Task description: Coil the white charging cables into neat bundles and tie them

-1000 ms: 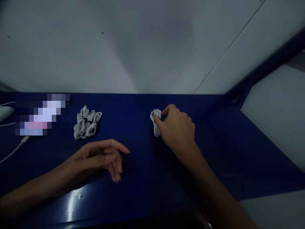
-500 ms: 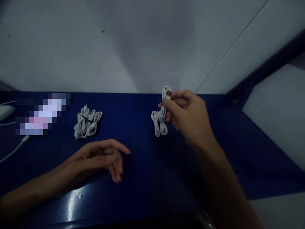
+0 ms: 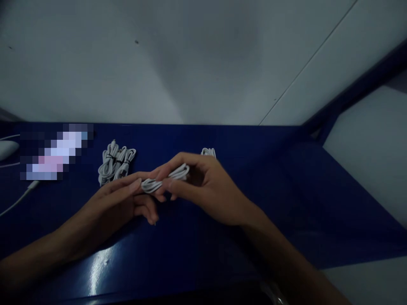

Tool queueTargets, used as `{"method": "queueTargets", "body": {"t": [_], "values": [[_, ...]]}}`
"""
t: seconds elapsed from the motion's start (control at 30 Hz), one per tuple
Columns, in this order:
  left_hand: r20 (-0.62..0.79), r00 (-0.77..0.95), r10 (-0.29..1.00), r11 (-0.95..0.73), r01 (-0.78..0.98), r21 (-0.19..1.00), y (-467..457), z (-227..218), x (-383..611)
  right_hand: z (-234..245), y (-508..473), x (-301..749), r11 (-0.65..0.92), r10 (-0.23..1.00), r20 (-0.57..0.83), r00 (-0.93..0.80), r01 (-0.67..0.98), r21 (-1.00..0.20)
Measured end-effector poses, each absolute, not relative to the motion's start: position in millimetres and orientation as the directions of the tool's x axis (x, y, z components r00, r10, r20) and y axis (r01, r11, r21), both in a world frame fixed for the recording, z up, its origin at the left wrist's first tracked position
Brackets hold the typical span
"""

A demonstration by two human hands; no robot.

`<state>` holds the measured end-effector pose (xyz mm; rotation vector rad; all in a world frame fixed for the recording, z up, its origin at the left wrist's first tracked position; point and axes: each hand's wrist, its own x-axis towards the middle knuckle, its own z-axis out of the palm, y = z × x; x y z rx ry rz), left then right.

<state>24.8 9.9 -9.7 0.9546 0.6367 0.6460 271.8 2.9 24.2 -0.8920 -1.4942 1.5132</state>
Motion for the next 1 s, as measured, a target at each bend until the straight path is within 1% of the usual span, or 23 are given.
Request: {"method": "queueTargets", "body": {"t": [0.13, 0.2, 0.3, 0.4, 0.47, 0.53, 0.8, 0.9, 1.0], "values": [[-0.188, 0.56, 0.807, 0.328, -0.16, 0.931, 10.3, -5.6, 26.4, 17.9, 2.4, 264.6, 0.007, 0.884, 0.054, -0.465, -0.103, -0.995], [-0.153, 0.52, 0.84, 0.259, -0.137, 0.956, 9.5, -3.4, 27.2, 16.7, 5.4, 266.6, -0.026, 0.883, 0.037, -0.468, -0.127, -0.992], [-0.104, 0.488, 0.867, 0.178, -0.107, 0.978, 7.7, 0.2, 27.3, 17.5, 9.0, 271.6, -0.156, 0.874, -0.075, -0.479, -0.131, -0.979], [-0.069, 0.525, 0.848, 0.143, -0.101, 0.985, 5.7, 3.0, 26.7, 18.9, 9.2, 275.5, -0.25, 0.814, -0.191, -0.548, -0.035, -0.967], [-0.053, 0.575, 0.816, 0.137, -0.103, 0.985, 4.8, 3.5, 26.2, 19.3, 8.4, 276.9, -0.254, 0.769, -0.221, -0.6, 0.031, -0.967], [-0.054, 0.609, 0.792, 0.139, -0.094, 0.986, 4.3, 2.9, 25.6, 19.2, 8.3, 277.8, -0.244, 0.752, -0.236, -0.616, 0.073, -0.967], [-0.146, 0.593, 0.792, 0.227, -0.063, 0.972, 5.2, 1.2, 25.2, 19.5, 9.6, 277.2, -0.302, 0.727, -0.331, -0.601, 0.153, -0.941], [-0.158, 0.602, 0.783, 0.243, -0.063, 0.968, 5.4, 2.6, 26.1, 20.3, 6.1, 273.7, -0.286, 0.741, -0.322, -0.589, 0.157, -0.945], [-0.159, 0.606, 0.779, 0.249, -0.067, 0.966, 5.8, 2.1, 26.4, 21.1, 2.4, 270.4, -0.277, 0.771, -0.287, -0.568, 0.107, -0.955]]}}
